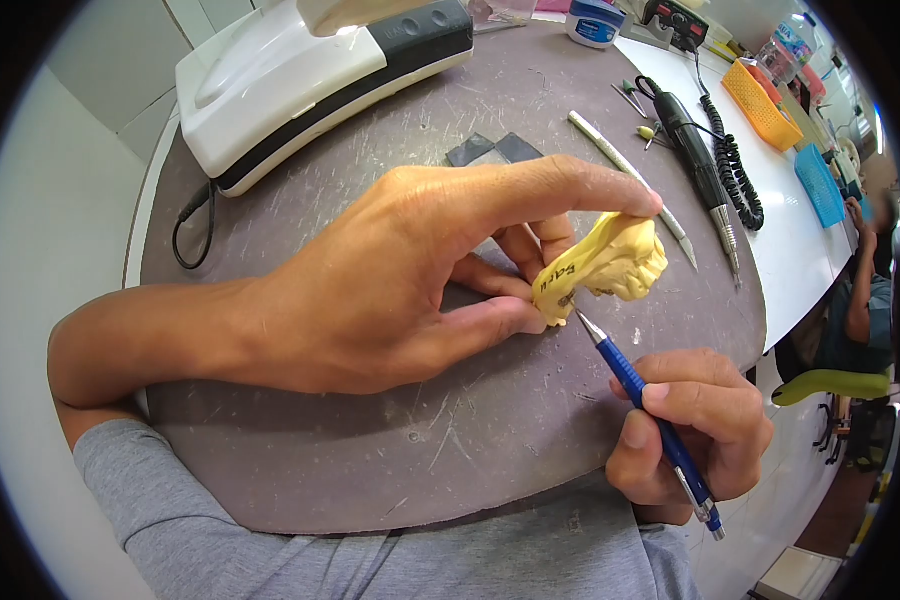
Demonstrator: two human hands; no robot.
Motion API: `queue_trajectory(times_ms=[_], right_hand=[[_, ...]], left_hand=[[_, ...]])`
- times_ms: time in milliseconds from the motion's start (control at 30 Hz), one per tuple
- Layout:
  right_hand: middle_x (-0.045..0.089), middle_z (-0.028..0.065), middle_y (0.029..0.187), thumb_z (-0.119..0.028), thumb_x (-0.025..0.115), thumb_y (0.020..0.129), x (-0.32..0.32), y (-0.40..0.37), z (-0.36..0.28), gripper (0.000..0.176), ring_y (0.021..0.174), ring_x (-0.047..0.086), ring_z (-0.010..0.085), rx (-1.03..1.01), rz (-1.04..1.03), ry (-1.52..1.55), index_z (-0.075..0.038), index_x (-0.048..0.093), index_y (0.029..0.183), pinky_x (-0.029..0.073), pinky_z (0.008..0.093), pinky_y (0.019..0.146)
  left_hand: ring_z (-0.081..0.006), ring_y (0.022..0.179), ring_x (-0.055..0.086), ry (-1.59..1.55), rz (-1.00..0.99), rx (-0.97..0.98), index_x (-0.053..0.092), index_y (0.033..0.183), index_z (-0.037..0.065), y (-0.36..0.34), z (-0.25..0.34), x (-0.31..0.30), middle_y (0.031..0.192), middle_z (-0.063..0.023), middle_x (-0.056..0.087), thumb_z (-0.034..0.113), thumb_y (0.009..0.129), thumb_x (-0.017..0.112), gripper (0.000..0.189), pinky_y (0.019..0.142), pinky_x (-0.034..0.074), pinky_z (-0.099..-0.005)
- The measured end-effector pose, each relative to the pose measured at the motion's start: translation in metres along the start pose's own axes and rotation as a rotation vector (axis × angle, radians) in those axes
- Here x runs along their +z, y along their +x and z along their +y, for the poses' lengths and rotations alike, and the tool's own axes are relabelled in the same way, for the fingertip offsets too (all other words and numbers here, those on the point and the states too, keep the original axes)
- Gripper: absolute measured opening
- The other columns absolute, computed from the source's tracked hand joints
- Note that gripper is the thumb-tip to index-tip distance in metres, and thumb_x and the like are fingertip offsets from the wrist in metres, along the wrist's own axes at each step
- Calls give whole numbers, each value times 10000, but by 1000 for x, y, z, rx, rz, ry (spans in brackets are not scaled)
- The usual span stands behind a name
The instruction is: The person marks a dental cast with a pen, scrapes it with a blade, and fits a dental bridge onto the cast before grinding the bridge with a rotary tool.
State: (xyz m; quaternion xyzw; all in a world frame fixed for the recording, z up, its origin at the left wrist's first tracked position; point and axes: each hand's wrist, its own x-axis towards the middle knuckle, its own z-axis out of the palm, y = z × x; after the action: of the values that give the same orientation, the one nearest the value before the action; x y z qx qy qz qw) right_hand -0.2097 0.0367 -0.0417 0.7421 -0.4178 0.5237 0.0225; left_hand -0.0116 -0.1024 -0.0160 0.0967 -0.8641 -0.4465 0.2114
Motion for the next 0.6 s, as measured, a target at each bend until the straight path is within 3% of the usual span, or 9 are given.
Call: queue_trajectory(times_ms=[167,600], right_hand=[[669,119,661,-3,774,683,1,-1,2,270,523,658,177,16,41,1,-23,610,896,522,256,465],[671,128,659,-3,777,677,0,1,2,277,523,662,184,0,27,6,-19,609,896,523,259,462]], left_hand=[[-170,1071,625,-3,28,92,413,1457,73,2,-3,3,1440,-124,495,-145,804,646,727,923,609,-332],[-166,1091,618,18,24,110,425,1444,81,1,-2,3,1459,-122,473,-145,810,653,711,938,601,-345]])
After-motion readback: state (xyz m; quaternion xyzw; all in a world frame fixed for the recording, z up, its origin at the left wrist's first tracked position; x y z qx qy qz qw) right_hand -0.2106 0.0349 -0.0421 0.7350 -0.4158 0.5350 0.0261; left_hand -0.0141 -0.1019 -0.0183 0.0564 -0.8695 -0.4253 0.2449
